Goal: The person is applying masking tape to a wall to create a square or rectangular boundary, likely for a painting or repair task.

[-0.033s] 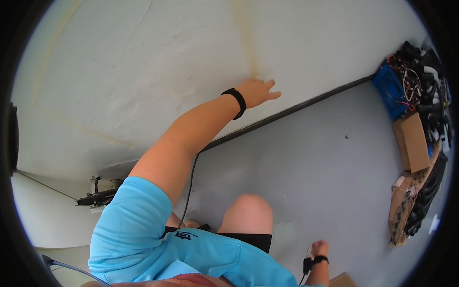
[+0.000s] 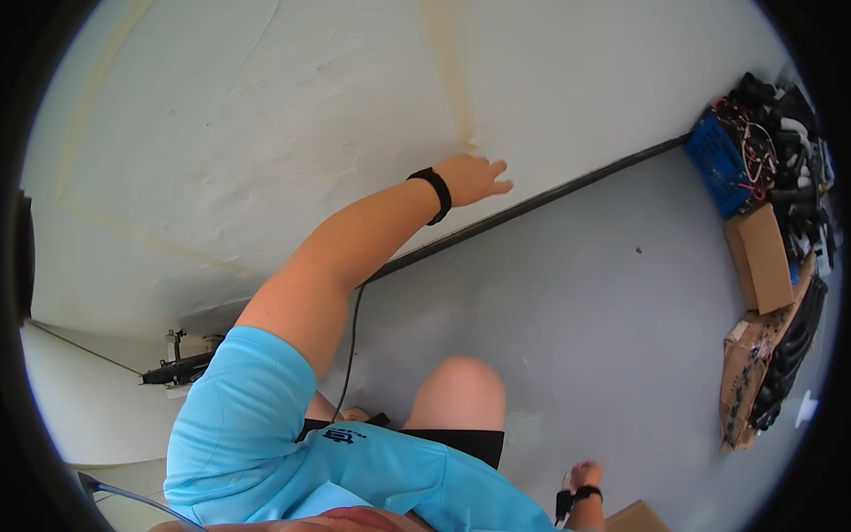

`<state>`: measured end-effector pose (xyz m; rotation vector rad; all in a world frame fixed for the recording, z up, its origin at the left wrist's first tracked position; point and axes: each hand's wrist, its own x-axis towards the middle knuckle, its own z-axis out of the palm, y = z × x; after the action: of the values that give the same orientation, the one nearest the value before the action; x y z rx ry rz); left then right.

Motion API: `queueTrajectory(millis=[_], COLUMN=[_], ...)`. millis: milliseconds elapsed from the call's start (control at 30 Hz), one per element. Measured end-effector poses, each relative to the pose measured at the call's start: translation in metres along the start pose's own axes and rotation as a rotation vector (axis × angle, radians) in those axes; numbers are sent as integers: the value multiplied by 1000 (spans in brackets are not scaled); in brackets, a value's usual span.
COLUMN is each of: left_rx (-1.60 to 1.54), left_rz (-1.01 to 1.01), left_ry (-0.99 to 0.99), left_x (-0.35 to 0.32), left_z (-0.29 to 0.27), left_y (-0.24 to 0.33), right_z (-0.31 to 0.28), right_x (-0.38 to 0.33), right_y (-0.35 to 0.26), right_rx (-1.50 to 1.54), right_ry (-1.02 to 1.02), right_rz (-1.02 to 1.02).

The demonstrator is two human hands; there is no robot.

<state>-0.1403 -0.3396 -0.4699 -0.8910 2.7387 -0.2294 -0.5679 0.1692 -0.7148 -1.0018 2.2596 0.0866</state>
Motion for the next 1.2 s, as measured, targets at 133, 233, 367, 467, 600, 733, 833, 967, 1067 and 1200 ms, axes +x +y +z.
queueTrajectory(millis=[133,233,367,467,600,733,833,967,1067,1200], left_rx=[-140,105,-52,-520,-1068,-1555,-1836,-1971,-1504,-1398], left_rz=[159,39,-42,-46,157,99,-53,-279,-688,-952], left_ry=[46,438,-191,-116,100,333,674,1217,1206,1185], left_x=[-13,-20,-31,-63,-153,-230,-275,-318,-345,-352], left_z=[15,27,26,31,8,-41,-54,-41,10,40], left_y=[26,11,9,47,93,127,138,145,158,171], right_z=[2,28,37,-5,-181,-267,-248,-144,-75,-31], right_x=[-140,-188,-217,-197,-163,-196,-216,-269,-289,-278], right_y=[24,47,73,79,-162,-379,-488,-584,-606,-609], right_rx=[-143,-175,-177,-157,416,837,775,703,507,494], right_ry=[-197,-315,-470,-521,-164,-212,-416,-672,-512,-330], right_rz=[161,218,292,300,65,-809,-1301,-1496,-1752,-1847])
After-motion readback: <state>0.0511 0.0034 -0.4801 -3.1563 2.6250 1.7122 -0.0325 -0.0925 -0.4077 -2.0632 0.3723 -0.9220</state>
